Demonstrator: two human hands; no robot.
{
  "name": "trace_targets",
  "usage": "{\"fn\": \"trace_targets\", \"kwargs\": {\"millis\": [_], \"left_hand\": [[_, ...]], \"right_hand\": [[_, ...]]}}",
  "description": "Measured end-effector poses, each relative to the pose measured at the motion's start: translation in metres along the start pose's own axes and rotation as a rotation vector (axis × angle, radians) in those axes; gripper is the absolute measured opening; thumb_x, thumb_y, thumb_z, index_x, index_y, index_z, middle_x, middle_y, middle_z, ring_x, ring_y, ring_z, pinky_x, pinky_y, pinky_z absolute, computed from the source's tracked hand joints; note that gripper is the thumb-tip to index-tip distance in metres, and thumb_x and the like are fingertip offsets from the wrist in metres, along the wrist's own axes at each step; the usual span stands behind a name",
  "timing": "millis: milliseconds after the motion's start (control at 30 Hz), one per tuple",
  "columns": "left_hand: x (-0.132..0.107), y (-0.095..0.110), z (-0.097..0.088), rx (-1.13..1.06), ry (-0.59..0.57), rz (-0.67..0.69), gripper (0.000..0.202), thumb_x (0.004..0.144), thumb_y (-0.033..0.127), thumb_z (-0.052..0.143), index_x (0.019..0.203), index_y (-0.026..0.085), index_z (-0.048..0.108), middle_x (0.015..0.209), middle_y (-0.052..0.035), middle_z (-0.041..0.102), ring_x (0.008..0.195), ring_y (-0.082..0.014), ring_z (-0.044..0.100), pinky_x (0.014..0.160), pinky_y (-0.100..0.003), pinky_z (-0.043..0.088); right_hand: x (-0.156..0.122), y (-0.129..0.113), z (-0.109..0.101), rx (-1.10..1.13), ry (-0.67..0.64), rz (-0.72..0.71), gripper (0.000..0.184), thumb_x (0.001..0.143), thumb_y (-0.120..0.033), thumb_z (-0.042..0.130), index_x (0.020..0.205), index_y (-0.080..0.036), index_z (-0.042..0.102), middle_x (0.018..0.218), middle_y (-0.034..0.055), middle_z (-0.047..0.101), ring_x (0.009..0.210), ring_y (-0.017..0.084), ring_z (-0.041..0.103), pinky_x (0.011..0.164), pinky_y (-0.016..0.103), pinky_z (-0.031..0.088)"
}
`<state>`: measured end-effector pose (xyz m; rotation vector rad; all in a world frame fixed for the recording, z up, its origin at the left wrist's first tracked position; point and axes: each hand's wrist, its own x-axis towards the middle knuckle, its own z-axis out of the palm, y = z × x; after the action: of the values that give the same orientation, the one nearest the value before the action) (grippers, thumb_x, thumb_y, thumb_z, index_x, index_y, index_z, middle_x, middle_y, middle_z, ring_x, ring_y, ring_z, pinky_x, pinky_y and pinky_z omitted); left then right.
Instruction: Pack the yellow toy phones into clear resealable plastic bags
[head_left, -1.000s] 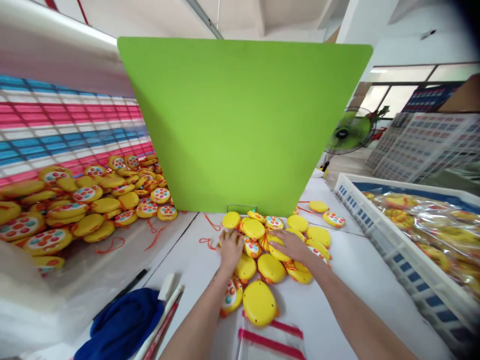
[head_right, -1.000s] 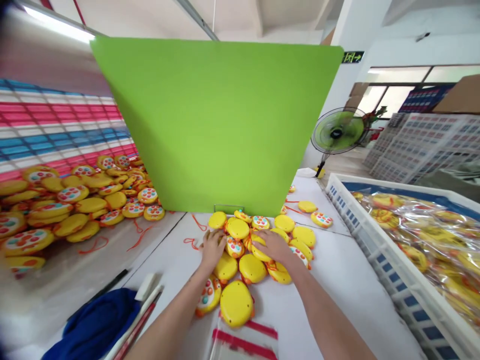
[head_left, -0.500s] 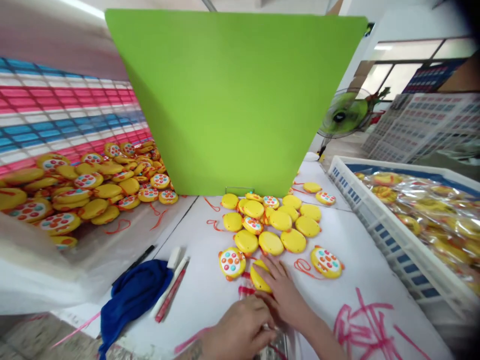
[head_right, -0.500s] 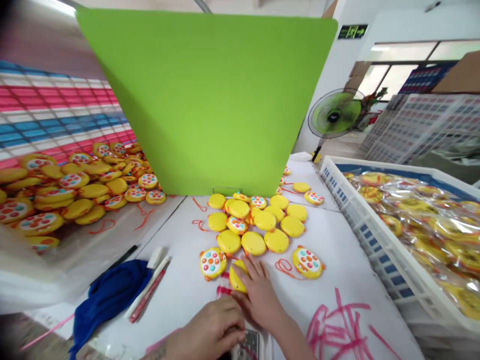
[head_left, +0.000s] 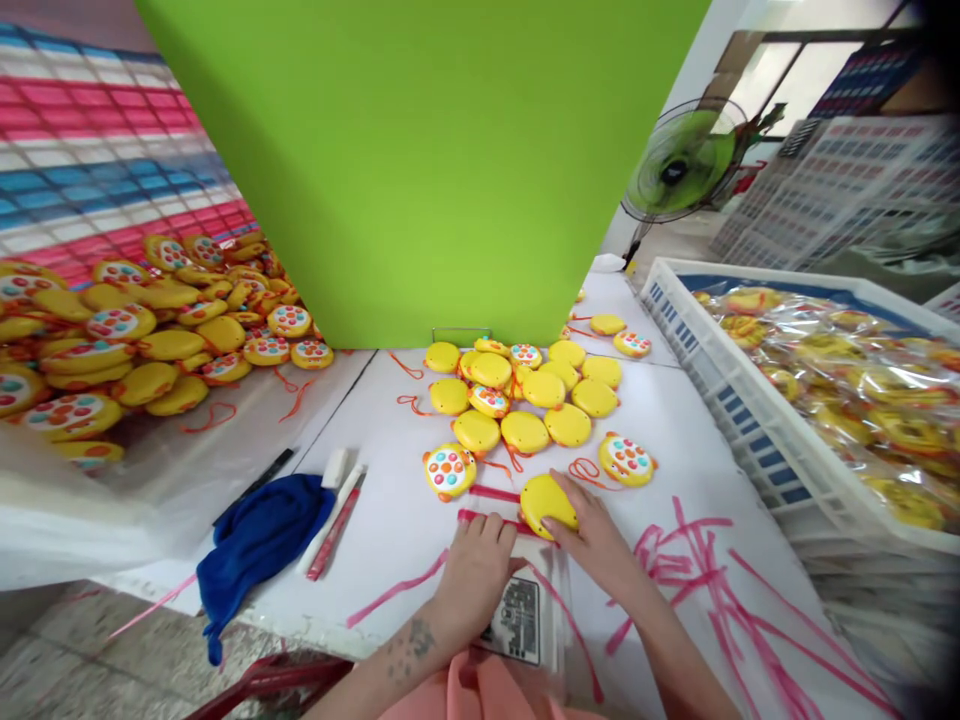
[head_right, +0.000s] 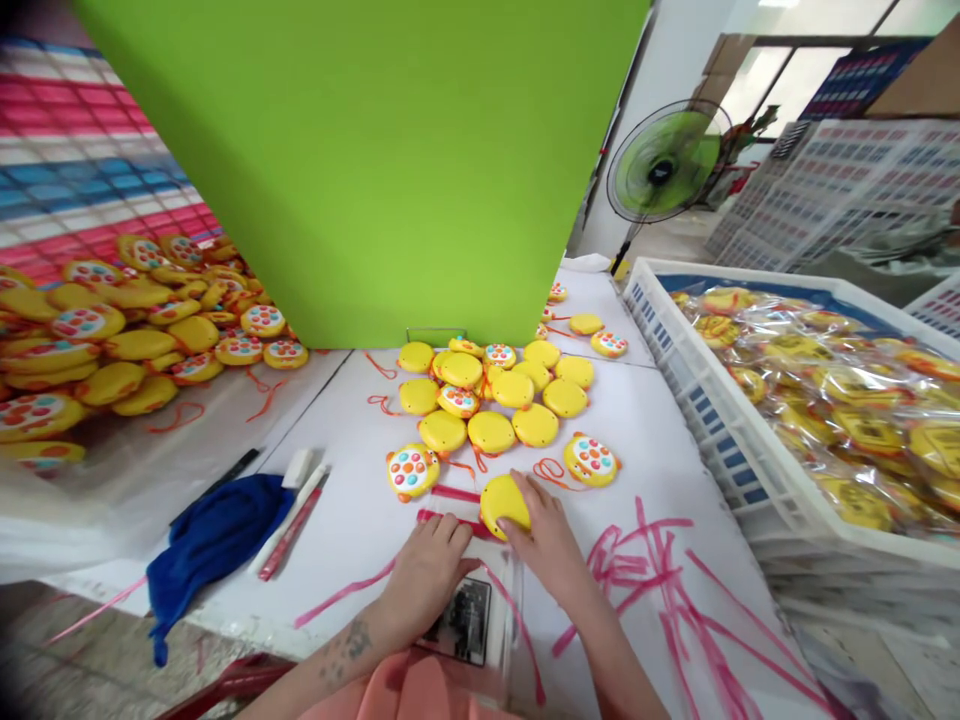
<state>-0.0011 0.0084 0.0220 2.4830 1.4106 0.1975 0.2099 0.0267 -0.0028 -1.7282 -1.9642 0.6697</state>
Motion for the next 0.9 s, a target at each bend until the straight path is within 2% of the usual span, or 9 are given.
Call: {"fn": "trace_targets", "kwargs": {"millis": [167,333,400,533,600,633,700,767,900], "left_hand": [[0.005,-0.001,0.009,0.068,0.075,0.039,0.022,0.084,0.036,0.063,0.094,0.017,0.057,0.095,-0.0068,0.059,0.088,-0.0271,0.053,0.079,-0.044,0.044],[-0.002,-0.008,0.019,-0.058,0.162,0.142,0.012,0.091,0.029,0.055,0.088,0.018,0.055,0.089,-0.0042,0.06,0.084,-0.023,0.052,0.078,-0.04,0.042],[-0.004,-0.01,0.02,-0.164,0.194,0.122,0.014,0.093,0.028,0.052,0.101,0.017,0.054,0.089,-0.0047,0.06,0.084,-0.0225,0.051,0.078,-0.039,0.042],[-0.004,-0.012,0.013,-0.302,0.229,0.018,0.041,0.096,0.023,0.043,0.135,0.014,0.034,0.098,-0.0084,0.06,0.089,-0.0228,0.05,0.083,-0.041,0.041],[-0.003,-0.011,0.007,-0.302,0.191,0.056,0.032,0.096,0.021,0.04,0.127,0.016,0.044,0.096,-0.0076,0.061,0.088,-0.0225,0.05,0.084,-0.042,0.039],[-0.003,-0.01,0.005,-0.289,0.166,0.09,0.026,0.096,0.022,0.04,0.119,0.018,0.052,0.095,-0.0069,0.061,0.088,-0.0223,0.05,0.085,-0.042,0.037],[-0.003,-0.008,0.002,-0.251,0.125,0.156,0.021,0.096,0.025,0.041,0.105,0.02,0.059,0.093,-0.006,0.061,0.088,-0.0223,0.05,0.085,-0.043,0.035],[-0.004,-0.008,0.003,-0.221,0.115,0.202,0.019,0.095,0.023,0.043,0.105,0.02,0.059,0.093,-0.0056,0.062,0.089,-0.0222,0.049,0.085,-0.042,0.034],[-0.005,-0.01,0.01,-0.207,0.155,0.221,0.019,0.093,0.015,0.045,0.104,0.021,0.059,0.089,-0.0038,0.062,0.088,-0.0203,0.05,0.086,-0.041,0.034]], "right_hand": [[-0.003,-0.003,0.003,0.113,0.078,0.082,0.071,0.082,-0.038,0.058,0.144,-0.021,0.029,0.137,0.0134,0.045,0.128,0.029,0.043,0.105,0.047,0.037],[-0.001,-0.009,-0.005,0.264,0.142,0.068,0.058,0.086,-0.038,0.054,0.14,-0.023,0.036,0.14,0.0108,0.044,0.13,0.026,0.041,0.108,0.046,0.034],[0.0,-0.012,-0.012,0.334,0.134,0.035,0.053,0.088,-0.038,0.053,0.137,-0.024,0.04,0.139,0.0102,0.046,0.13,0.026,0.041,0.109,0.046,0.033],[-0.002,-0.016,-0.028,0.678,-0.129,0.024,0.047,0.088,-0.038,0.056,0.132,-0.024,0.048,0.134,0.0097,0.053,0.122,0.025,0.05,0.102,0.042,0.042],[-0.002,-0.016,-0.032,0.866,-0.225,0.047,0.047,0.086,-0.039,0.059,0.13,-0.024,0.049,0.131,0.0099,0.056,0.116,0.025,0.056,0.096,0.04,0.048],[-0.001,-0.016,-0.032,0.922,-0.202,0.067,0.048,0.086,-0.04,0.06,0.13,-0.024,0.049,0.131,0.0098,0.056,0.116,0.025,0.056,0.094,0.039,0.049],[0.003,-0.017,-0.026,0.931,-0.052,0.111,0.049,0.085,-0.04,0.06,0.13,-0.024,0.049,0.131,0.0097,0.056,0.117,0.025,0.055,0.096,0.04,0.048],[0.008,-0.02,-0.016,0.838,0.063,0.137,0.049,0.084,-0.041,0.061,0.129,-0.023,0.051,0.131,0.0101,0.056,0.117,0.025,0.055,0.099,0.042,0.046],[0.016,-0.031,0.002,0.675,0.017,0.084,0.044,0.085,-0.04,0.059,0.124,-0.022,0.057,0.127,0.0096,0.06,0.113,0.025,0.057,0.099,0.043,0.046]]}}
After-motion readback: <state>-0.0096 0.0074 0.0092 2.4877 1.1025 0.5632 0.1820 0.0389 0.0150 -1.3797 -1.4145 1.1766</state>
